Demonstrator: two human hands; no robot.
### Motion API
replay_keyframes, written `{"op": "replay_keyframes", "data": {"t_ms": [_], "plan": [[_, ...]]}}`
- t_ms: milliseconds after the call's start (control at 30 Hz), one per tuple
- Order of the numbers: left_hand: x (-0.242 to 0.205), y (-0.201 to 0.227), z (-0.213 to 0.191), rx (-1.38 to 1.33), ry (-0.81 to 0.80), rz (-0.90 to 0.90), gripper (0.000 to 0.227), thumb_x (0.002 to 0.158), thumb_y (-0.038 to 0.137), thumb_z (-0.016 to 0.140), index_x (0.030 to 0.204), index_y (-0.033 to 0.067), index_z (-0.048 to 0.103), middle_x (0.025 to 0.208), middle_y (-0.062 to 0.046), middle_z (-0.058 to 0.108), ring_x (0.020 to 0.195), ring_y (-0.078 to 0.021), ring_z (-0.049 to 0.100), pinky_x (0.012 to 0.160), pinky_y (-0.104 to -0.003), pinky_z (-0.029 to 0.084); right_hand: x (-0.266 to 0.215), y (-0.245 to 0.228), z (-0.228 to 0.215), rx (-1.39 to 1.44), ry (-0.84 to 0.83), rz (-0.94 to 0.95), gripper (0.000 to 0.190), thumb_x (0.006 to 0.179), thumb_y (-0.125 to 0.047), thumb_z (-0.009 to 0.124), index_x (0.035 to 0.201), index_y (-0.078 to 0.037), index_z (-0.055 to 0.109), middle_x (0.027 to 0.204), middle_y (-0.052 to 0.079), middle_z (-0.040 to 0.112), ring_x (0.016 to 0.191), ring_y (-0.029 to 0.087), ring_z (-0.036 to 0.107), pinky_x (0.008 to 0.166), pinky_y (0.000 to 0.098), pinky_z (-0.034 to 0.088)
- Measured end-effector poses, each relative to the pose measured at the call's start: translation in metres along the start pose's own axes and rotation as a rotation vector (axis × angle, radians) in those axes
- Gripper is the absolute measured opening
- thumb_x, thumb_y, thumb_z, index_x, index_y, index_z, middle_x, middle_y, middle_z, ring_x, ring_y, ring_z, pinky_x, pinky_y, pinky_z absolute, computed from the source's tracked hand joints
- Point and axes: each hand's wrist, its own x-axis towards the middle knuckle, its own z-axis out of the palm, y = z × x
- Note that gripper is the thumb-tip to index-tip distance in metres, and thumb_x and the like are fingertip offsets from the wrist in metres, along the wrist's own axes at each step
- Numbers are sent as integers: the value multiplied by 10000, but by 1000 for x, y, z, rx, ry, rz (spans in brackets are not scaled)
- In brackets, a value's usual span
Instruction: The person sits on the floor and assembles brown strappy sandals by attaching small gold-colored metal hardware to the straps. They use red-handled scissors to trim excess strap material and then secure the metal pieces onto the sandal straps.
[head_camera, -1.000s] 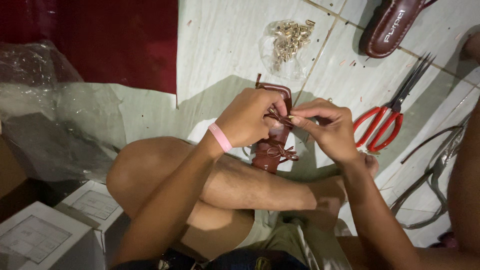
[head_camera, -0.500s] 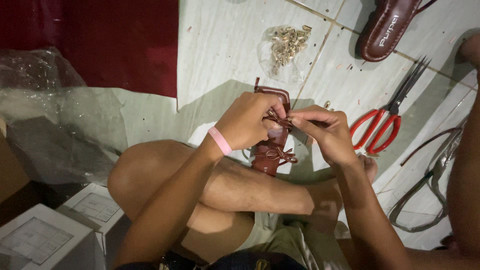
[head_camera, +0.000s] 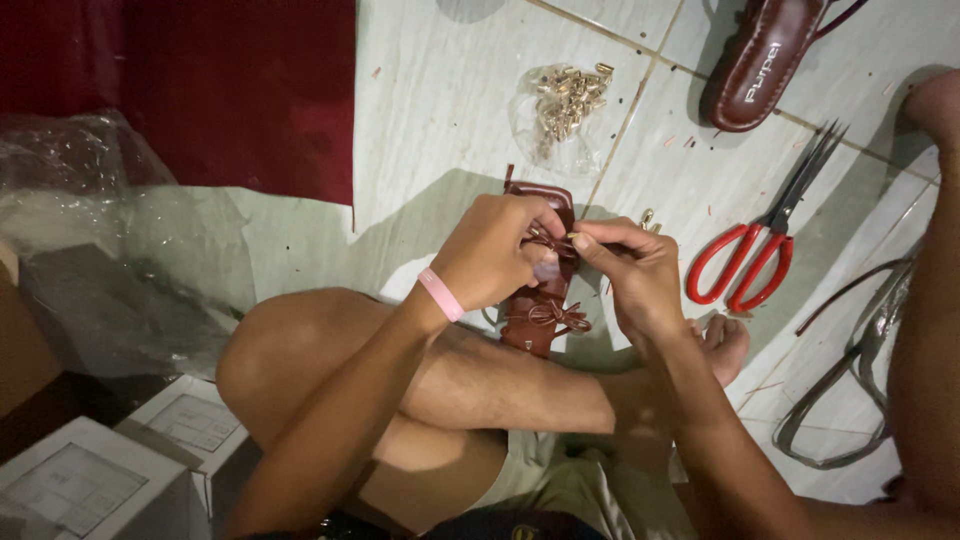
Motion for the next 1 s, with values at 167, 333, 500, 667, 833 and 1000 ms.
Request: {"op": "replay_keyframes", "data": {"t_ms": [167, 333, 500, 667, 833, 1000], "plan": [[0, 0, -1, -21, -16, -22, 191, 815, -56, 716, 1006, -59, 705, 834, -159, 752, 673, -214, 787, 552, -310, 619, 1, -4, -1, -33, -25, 32, 145, 907, -9, 769, 1050, 16, 778, 1018, 86, 755, 942, 127, 682, 914, 288, 544], [-1, -1, 1, -46, -20, -45, 164, 846, -46, 710, 1010, -55, 708, 844, -165, 761, 670, -197, 784, 556, -305, 621, 4, -6, -5, -68, -94, 58, 148, 903, -26, 769, 1041, 27, 781, 1008, 97, 759, 933, 129, 687, 901, 291, 554], [2, -2, 0, -33, -34, -3, 192, 820, -45, 728, 1012, -43, 710, 875, -166, 756, 684, -201, 781, 549, -306, 619, 8, -9, -11, -95, -111, 162, 191, 911, -50, 759, 1081, 33, 783, 1015, 135, 774, 918, 140, 696, 882, 298, 554], [4, 1, -3, 19, -56, -21, 198, 831, -29, 729, 1028, -31, 710, 843, -172, 754, 660, -217, 786, 572, -323, 596, 8, -25, -13, 26, -187, 195, 257, 960, -137, 670, 1136, 25, 762, 1113, 77, 794, 982, 105, 701, 902, 278, 540], [4, 1, -4, -15, -59, -2, 196, 828, -35, 714, 1025, -34, 703, 854, -164, 753, 663, -219, 787, 565, -320, 605, 10, -20, -6, -129, -135, 95, 230, 959, -114, 699, 1140, 17, 754, 1075, 72, 776, 965, 102, 685, 914, 281, 541], [3, 1, -2, -29, -39, -12, 191, 826, -34, 721, 1016, -34, 707, 846, -162, 756, 676, -203, 786, 558, -311, 613, 13, -18, -13, -186, -155, 77, 198, 947, -103, 731, 1100, 17, 771, 1036, 79, 775, 935, 100, 687, 887, 272, 552]]}}
